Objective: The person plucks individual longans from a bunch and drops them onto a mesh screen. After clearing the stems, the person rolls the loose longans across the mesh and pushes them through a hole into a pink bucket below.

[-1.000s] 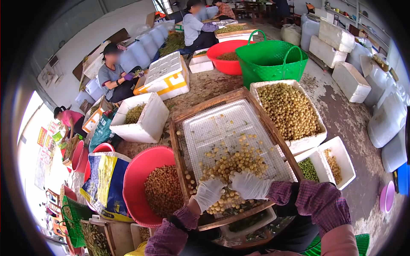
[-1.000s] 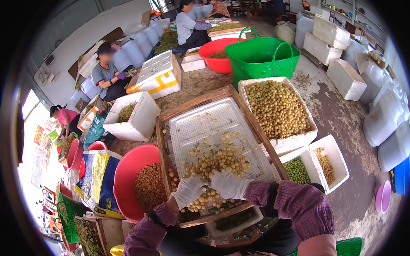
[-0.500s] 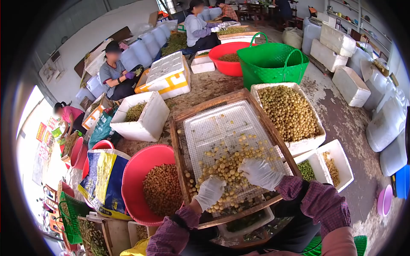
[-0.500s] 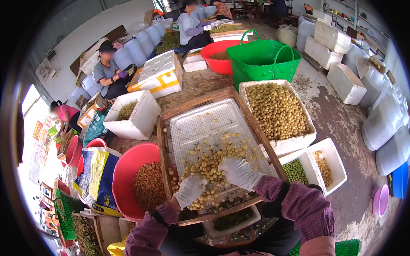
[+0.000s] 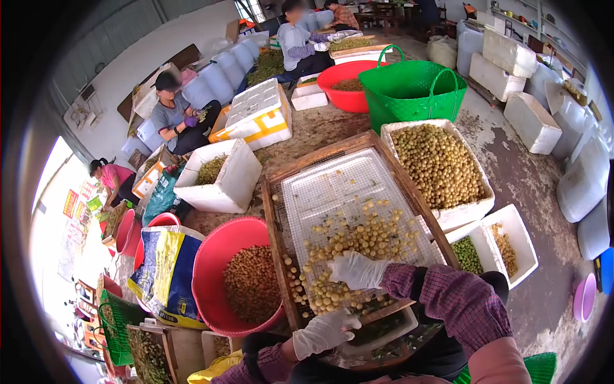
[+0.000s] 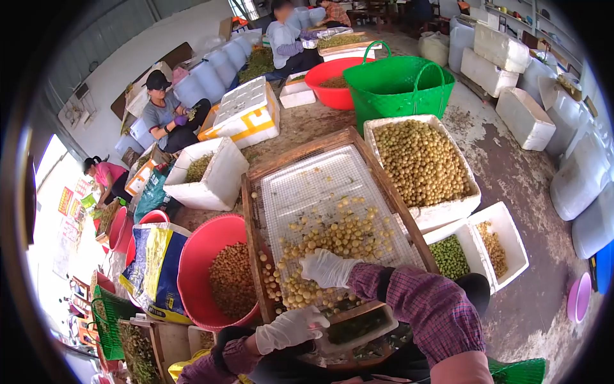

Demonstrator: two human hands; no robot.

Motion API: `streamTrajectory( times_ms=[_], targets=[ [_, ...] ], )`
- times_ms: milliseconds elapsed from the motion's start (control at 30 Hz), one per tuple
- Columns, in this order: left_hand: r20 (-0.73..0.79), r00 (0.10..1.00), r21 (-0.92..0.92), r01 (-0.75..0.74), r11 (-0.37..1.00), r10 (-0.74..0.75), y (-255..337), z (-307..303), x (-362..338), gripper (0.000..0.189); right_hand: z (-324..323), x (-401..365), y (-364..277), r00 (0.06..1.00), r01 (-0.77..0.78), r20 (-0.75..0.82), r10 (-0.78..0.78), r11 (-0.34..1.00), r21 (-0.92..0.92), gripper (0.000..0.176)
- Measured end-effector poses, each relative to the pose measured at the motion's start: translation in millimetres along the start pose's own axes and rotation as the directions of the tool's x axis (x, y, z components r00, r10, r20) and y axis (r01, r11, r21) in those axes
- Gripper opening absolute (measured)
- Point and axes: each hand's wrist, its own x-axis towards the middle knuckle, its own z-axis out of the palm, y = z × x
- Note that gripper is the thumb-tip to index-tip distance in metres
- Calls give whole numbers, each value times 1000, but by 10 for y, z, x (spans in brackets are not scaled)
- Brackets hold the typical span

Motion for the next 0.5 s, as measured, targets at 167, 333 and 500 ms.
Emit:
streamTrajectory(
  times_ms=[167, 333, 500],
  targets=[
    [-243, 959, 194, 197, 961, -147, -399, -240, 298, 23, 162, 23, 85, 1000, 0, 12, 1, 999, -50, 11],
    [-376, 920, 370, 45, 928, 105, -739, -199, 630, 23, 37, -126, 145, 992, -81, 83, 92, 989, -126, 17],
    [-352, 936, 408, 146, 901, 8, -565, -256, 773, 20, -306, -594, 400, 941, -323, -74, 331, 941, 101, 16]
  ],
)
